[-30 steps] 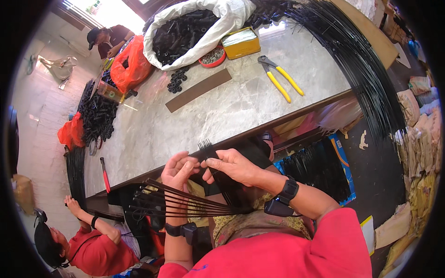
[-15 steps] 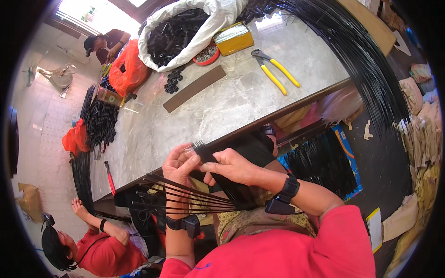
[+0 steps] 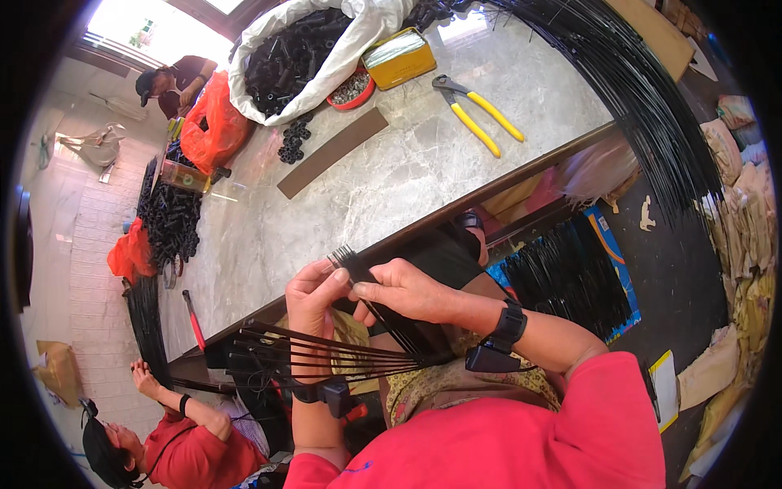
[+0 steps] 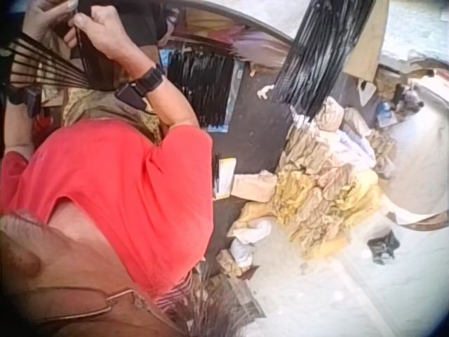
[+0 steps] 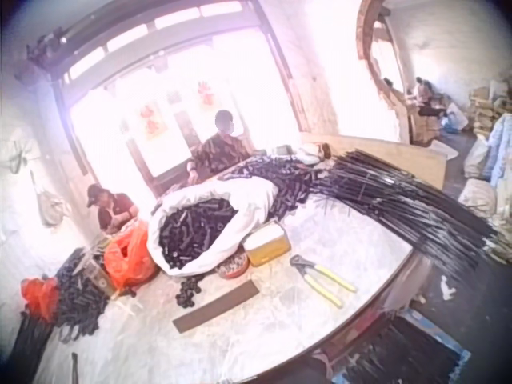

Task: Assemble the ribs and spokes of an umbrella structure using pliers.

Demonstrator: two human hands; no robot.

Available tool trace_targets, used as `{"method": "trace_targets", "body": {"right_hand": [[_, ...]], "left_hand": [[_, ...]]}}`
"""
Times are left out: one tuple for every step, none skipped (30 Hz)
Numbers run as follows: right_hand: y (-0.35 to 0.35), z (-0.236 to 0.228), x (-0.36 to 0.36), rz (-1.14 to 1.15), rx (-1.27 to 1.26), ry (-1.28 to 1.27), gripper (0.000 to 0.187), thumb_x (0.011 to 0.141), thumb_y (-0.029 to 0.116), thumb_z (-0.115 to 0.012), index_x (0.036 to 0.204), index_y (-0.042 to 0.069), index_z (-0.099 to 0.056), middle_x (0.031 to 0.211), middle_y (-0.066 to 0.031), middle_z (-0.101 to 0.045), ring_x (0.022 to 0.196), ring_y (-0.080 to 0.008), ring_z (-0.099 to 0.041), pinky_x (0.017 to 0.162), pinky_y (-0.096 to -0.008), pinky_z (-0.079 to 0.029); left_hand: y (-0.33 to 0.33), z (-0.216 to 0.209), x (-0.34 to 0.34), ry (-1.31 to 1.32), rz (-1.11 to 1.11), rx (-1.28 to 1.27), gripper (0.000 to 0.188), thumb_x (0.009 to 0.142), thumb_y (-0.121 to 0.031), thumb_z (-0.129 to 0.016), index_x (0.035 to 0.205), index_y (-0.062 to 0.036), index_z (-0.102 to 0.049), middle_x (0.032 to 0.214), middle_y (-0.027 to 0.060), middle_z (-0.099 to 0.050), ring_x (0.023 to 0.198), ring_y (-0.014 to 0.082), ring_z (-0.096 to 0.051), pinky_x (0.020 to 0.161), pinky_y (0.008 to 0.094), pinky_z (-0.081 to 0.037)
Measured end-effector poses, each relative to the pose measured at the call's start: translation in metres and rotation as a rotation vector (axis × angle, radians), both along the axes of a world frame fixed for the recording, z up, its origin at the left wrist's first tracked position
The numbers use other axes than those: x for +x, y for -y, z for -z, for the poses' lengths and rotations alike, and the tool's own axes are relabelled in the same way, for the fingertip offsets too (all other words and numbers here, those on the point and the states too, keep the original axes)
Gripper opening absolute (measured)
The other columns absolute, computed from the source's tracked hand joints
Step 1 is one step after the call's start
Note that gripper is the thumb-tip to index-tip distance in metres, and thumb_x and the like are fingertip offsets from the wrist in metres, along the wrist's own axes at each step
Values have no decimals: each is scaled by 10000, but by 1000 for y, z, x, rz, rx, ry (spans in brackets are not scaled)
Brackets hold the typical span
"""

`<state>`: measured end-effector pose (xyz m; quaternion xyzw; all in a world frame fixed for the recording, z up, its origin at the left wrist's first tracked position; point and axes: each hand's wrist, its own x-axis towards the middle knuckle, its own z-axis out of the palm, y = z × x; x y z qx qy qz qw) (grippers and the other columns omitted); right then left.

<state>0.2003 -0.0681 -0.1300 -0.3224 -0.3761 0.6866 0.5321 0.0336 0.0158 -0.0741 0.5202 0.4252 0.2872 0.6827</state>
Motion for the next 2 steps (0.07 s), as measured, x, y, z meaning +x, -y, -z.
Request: {"method": "trace_targets", "body": {"right_hand": [[-1, 2, 0, -3, 3, -11, 361, 1047, 309, -559, 1082, -39, -649, 894, -113, -723, 787, -151, -705, 722, -273, -561], [-1, 5, -1, -11, 9, -24, 361, 1046, 311, -562, 1086, -37, -650, 898, -115, -724, 790, -152, -706, 726, -277, -564]], "left_hand": [[-1, 3, 0, 9, 2, 19, 287, 880, -41, -731, 1131, 75, -654, 898, 98, -702, 735, 172, -662, 706, 276, -529], [0, 4, -2, 16, -1, 41, 280, 887, -55, -728, 1125, 75, -657, 899, 98, -703, 733, 175, -665, 707, 277, -531]]}}
